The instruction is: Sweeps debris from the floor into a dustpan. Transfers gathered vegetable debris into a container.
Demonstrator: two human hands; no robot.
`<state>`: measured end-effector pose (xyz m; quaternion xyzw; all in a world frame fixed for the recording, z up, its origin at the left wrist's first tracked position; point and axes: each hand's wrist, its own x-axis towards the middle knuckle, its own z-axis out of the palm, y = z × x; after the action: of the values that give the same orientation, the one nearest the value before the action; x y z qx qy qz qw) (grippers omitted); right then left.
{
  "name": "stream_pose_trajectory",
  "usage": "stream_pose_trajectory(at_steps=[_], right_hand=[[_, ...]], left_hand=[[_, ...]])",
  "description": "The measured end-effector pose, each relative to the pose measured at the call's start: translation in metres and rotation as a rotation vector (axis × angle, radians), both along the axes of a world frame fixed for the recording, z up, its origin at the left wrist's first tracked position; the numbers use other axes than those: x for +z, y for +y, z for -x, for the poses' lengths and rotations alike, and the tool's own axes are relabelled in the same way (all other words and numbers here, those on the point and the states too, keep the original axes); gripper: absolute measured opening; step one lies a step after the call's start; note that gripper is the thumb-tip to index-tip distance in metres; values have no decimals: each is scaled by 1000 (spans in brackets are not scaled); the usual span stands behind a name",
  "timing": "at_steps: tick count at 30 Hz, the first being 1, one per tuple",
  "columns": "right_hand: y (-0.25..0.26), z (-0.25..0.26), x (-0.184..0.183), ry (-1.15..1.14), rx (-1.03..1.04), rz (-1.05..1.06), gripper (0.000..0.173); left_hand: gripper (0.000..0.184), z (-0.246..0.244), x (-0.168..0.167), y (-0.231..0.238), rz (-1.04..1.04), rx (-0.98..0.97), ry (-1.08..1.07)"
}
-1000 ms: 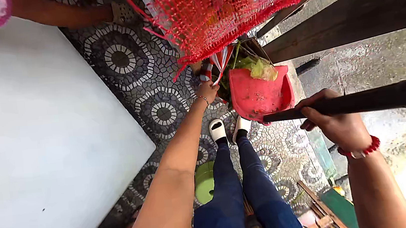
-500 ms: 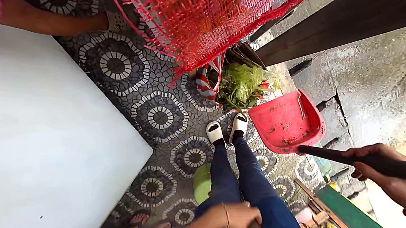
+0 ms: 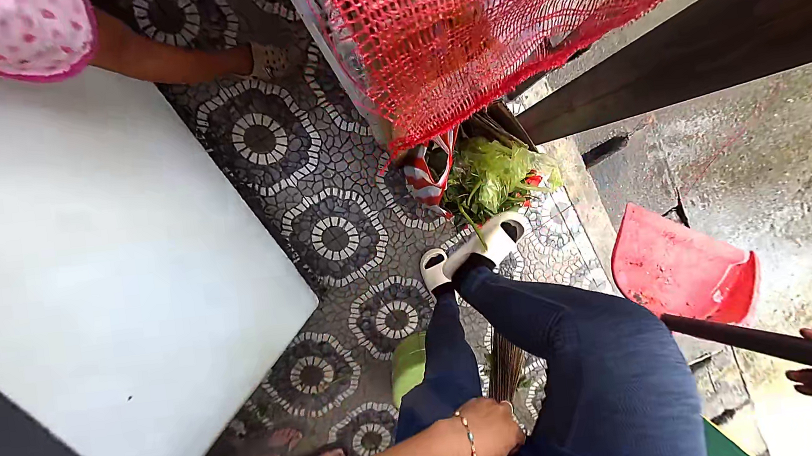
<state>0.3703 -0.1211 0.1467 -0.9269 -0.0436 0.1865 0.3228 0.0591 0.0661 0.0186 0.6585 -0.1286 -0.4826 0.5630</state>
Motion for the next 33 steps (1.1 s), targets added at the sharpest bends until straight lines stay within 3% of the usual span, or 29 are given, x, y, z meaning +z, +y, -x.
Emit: stream_pose_trajectory(at_steps=[6, 10, 13, 15, 17, 18, 21, 23, 26, 30, 33], right_hand=[[23, -2, -41, 28, 1, -23, 17], [37, -10, -67, 99, -50, -48, 14], [46, -20, -84, 162, -108, -78, 11], [51, -24, -93, 205, -147, -71, 11], [55, -24, -101, 241, -158, -51, 10], [59, -23, -106, 257, -166, -46, 11], [63, -17, -128, 310, -179, -26, 14], [62, -10, -142, 345, -134, 17, 20], [60, -2, -158, 406, -93, 81, 23], [60, 2, -176, 495, -115, 159, 24], [65, 1, -189, 547, -133, 202, 24]], left_hand=[[39, -14, -5, 11, 4, -48, 80], [42, -17, -24, 34, 132, 0, 176], [28, -22, -63, 84, 192, 323, 324], [31, -55, -103, 138, -140, 579, 393], [49, -94, -160, 179, -485, 901, 399], [58, -114, -189, 192, -563, 1069, 386], [82, -171, -251, 208, -504, 1363, 357], [87, -193, -273, 206, -415, 1306, 398], [50, -194, -276, 194, -516, 1196, 400], [49, -153, -231, 189, -664, 1203, 459], [49, -166, -203, 199, -632, 1290, 447]])
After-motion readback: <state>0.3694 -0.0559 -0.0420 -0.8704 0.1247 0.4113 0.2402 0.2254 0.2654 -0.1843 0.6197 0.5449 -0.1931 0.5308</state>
